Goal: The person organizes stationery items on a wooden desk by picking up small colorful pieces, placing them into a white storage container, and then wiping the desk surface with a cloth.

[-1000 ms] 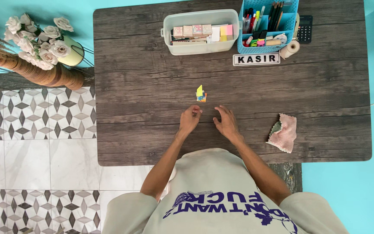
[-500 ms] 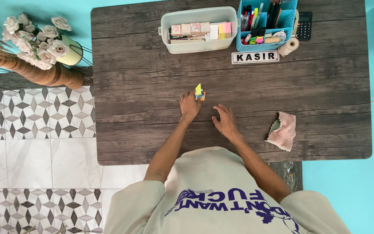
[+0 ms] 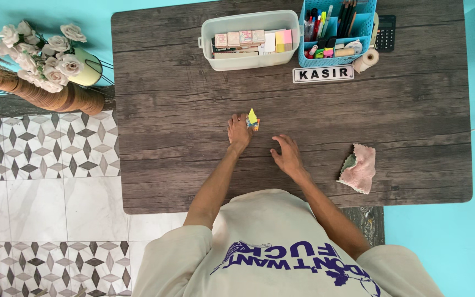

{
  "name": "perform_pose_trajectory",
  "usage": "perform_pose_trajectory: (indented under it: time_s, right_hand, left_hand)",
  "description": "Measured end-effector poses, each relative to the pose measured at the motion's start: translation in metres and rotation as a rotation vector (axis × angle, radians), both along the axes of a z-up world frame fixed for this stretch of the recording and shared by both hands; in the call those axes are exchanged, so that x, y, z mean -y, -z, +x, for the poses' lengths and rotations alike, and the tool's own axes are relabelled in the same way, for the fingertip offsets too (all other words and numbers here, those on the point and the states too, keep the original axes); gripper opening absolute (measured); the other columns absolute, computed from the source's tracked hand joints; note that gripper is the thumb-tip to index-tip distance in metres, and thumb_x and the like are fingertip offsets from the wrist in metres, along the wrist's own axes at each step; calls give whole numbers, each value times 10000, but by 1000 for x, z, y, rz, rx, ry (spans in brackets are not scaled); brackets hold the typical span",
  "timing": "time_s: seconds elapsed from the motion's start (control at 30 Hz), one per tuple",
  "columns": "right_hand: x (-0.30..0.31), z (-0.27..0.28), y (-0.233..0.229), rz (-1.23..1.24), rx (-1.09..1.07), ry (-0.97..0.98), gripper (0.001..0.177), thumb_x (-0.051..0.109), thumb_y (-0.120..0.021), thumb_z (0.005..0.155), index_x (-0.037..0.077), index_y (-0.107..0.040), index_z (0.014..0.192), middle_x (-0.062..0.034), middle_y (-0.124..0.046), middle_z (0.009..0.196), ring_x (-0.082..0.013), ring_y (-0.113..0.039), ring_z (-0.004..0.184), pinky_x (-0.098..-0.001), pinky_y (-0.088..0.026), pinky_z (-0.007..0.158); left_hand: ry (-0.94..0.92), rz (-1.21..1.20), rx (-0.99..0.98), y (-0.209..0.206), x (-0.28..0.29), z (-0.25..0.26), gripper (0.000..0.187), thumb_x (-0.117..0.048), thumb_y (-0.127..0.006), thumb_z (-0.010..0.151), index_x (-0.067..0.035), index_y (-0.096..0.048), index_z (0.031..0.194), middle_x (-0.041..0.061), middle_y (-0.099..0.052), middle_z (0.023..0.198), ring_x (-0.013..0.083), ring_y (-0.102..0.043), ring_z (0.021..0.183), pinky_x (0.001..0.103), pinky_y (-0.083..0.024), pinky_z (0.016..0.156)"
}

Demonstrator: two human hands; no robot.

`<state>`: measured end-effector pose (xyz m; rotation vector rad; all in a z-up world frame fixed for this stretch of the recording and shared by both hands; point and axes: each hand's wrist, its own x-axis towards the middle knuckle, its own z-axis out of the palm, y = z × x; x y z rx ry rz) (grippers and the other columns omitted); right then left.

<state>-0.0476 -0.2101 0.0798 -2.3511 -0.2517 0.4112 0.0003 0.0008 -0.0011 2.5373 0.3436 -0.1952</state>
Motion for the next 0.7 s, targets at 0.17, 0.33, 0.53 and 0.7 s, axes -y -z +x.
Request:
perform_pose_trajectory:
  time_s: [0.17,0.33,0.53,0.7]
  right_hand:
    - [1,0,3,19,58,-39,469,151,-740,896,30,-610,1330,-234,-528,1443,-408,-510,1328,-500,-418,1108]
    - [-3,1,-1,25,-15,-13,479,149,-728,897,28,-606,1345,-241,-505,1459,-421,-488,1313,-487,-435,1077]
    - [-1,0,5,25,42,-46,466,152,-742,908,28,-612,1338,-236,-518,1442,-407,-492,1327,-501,-426,1095]
    - [-4,1,-8,74,71,-15,445,134,-752,882,30,-643,1301,-225,-554,1403,-401,-494,1310,-482,-444,1072]
  left_hand:
    - [-24,-36,-7,4,-1,1,558,-149,-822,765,-130,-552,1253,153,-513,1297,392,-514,1212,526,-492,956]
    - [-47,-74,4,25,-5,0,386,-132,-775,826,-131,-600,1170,97,-688,1070,371,-611,1092,510,-511,923]
    - [-209,-361,-20,45,-14,-6,232,-64,-662,883,-101,-705,1108,116,-774,928,286,-749,882,406,-576,817]
    - [-295,-597,-37,28,-16,-16,229,-88,-706,891,-52,-709,1118,107,-794,937,186,-760,845,320,-575,758]
